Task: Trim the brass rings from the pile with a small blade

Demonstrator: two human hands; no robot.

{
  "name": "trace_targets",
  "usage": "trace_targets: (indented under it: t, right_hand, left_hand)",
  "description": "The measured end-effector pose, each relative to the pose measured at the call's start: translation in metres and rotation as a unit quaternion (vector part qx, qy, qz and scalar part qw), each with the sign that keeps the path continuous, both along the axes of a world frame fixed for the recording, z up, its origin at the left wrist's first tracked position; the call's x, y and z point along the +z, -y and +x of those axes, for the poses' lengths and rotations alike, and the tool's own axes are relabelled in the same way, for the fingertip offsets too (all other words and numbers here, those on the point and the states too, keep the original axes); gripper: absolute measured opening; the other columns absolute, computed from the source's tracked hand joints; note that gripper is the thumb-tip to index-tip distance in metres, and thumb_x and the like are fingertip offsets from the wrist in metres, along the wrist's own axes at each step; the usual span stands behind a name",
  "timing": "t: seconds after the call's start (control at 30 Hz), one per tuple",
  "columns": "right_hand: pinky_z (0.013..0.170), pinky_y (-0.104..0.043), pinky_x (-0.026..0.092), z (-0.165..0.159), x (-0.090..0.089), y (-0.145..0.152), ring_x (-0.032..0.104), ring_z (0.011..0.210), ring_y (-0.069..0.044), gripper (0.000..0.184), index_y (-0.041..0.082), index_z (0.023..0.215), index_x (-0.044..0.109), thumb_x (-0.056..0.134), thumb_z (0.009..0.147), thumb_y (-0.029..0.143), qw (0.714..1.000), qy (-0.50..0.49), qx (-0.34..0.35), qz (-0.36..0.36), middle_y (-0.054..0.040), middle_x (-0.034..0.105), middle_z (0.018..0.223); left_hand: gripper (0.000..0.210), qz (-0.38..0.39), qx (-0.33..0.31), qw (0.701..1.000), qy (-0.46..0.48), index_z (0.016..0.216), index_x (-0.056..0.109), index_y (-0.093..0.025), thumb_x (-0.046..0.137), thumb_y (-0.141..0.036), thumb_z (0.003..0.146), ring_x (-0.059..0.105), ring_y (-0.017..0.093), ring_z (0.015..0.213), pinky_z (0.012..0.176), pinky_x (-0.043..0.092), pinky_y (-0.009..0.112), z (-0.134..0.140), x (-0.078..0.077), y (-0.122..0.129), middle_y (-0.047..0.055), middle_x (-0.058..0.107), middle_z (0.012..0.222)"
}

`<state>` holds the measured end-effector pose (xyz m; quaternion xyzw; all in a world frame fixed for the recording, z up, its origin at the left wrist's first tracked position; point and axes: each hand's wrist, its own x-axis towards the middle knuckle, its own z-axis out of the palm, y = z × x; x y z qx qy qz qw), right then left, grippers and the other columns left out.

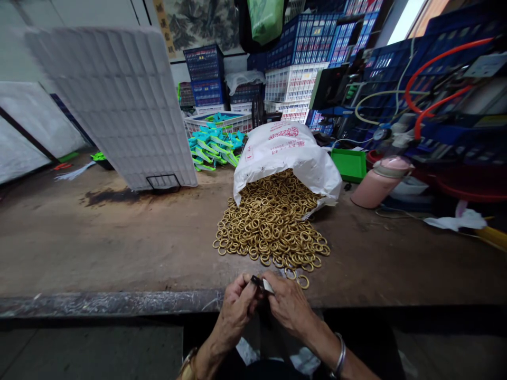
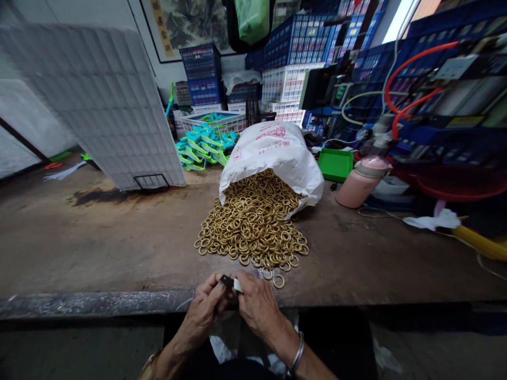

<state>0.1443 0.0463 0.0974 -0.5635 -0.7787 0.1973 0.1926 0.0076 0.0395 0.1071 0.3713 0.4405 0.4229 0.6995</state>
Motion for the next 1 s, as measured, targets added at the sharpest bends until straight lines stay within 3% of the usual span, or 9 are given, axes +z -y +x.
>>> trace_targets:
  t: [0.17, 0.33, 0.47, 0.63, 0.77, 0.9, 1.0]
  right_hand:
    - [0.051, -0.023, 0.026, 0.002, 0.004, -0.002, 0.046, 0.053, -0.012, 0.024, 0.022, 0.074, 0.049, 0.035, 0.061, 0.005, 0.997, -0.045, 0.045, -0.034, 0.0023, 0.055, 0.060]
    - [0.048, -0.022, 0.023, 0.003, 0.010, 0.000, 0.044, 0.049, -0.011, 0.022, 0.022, 0.071, 0.050, 0.036, 0.064, 0.006, 0.996, -0.041, 0.057, -0.062, 0.0028, 0.052, 0.055]
    - [0.049, -0.024, 0.022, 0.014, 0.005, -0.003, 0.049, 0.053, -0.012, 0.024, 0.021, 0.076, 0.053, 0.038, 0.065, 0.007, 0.999, 0.031, 0.001, -0.020, 0.0001, 0.056, 0.058]
    - [0.052, -0.024, 0.027, 0.060, -0.004, -0.009, 0.053, 0.056, -0.014, 0.021, 0.019, 0.080, 0.053, 0.034, 0.073, 0.011, 0.990, 0.051, -0.131, -0.026, -0.0028, 0.059, 0.063]
    - [0.053, -0.024, 0.030, 0.084, -0.007, -0.001, 0.055, 0.059, -0.016, 0.016, 0.021, 0.081, 0.051, 0.036, 0.081, 0.025, 0.979, 0.052, -0.195, -0.042, -0.0019, 0.060, 0.065]
    - [0.058, -0.024, 0.032, 0.081, -0.010, 0.008, 0.059, 0.071, -0.018, 0.013, 0.021, 0.088, 0.051, 0.042, 0.081, 0.027, 0.976, 0.083, -0.195, -0.039, -0.0028, 0.063, 0.078]
    - [0.060, -0.024, 0.031, 0.076, -0.012, 0.007, 0.058, 0.075, -0.017, 0.012, 0.021, 0.087, 0.051, 0.042, 0.080, 0.023, 0.974, 0.103, -0.199, -0.023, -0.0031, 0.063, 0.084]
  left_hand:
    - [0.037, 0.061, -0.003, 0.998, -0.019, 0.066, 0.046, -0.017, 0.056, -0.051, 0.072, 0.027, 0.004, 0.043, 0.041, 0.020, 0.019, -0.004, -0.006, 0.000, -0.005, 0.042, 0.055]
    - [0.036, 0.067, -0.013, 0.997, -0.032, 0.067, 0.048, -0.016, 0.054, -0.052, 0.073, 0.029, 0.005, 0.042, 0.041, 0.020, 0.019, -0.006, -0.007, 0.005, -0.003, 0.049, 0.058]
    - [0.033, 0.050, -0.020, 0.999, 0.006, 0.064, 0.048, -0.016, 0.057, -0.046, 0.074, 0.031, 0.004, 0.042, 0.040, 0.019, 0.019, -0.007, 0.008, 0.018, -0.002, 0.049, 0.057]
    - [0.030, -0.011, -0.032, 0.994, 0.102, 0.066, 0.052, -0.015, 0.059, -0.044, 0.073, 0.028, 0.003, 0.038, 0.038, 0.018, 0.019, -0.011, 0.027, 0.020, -0.002, 0.048, 0.054]
    - [0.030, -0.045, -0.027, 0.992, 0.110, 0.073, 0.057, -0.013, 0.055, -0.042, 0.076, 0.028, 0.004, 0.037, 0.035, 0.018, 0.017, -0.010, 0.020, 0.007, -0.004, 0.042, 0.044]
    - [0.019, -0.089, -0.003, 0.982, 0.168, 0.083, 0.055, -0.017, 0.060, -0.032, 0.073, 0.038, 0.005, 0.042, 0.034, 0.022, 0.015, -0.009, 0.008, 0.002, 0.001, 0.057, 0.067]
    - [0.024, -0.144, 0.005, 0.965, 0.218, 0.092, 0.056, -0.017, 0.061, -0.028, 0.072, 0.045, 0.006, 0.048, 0.036, 0.027, 0.014, -0.010, -0.001, 0.004, 0.001, 0.057, 0.072]
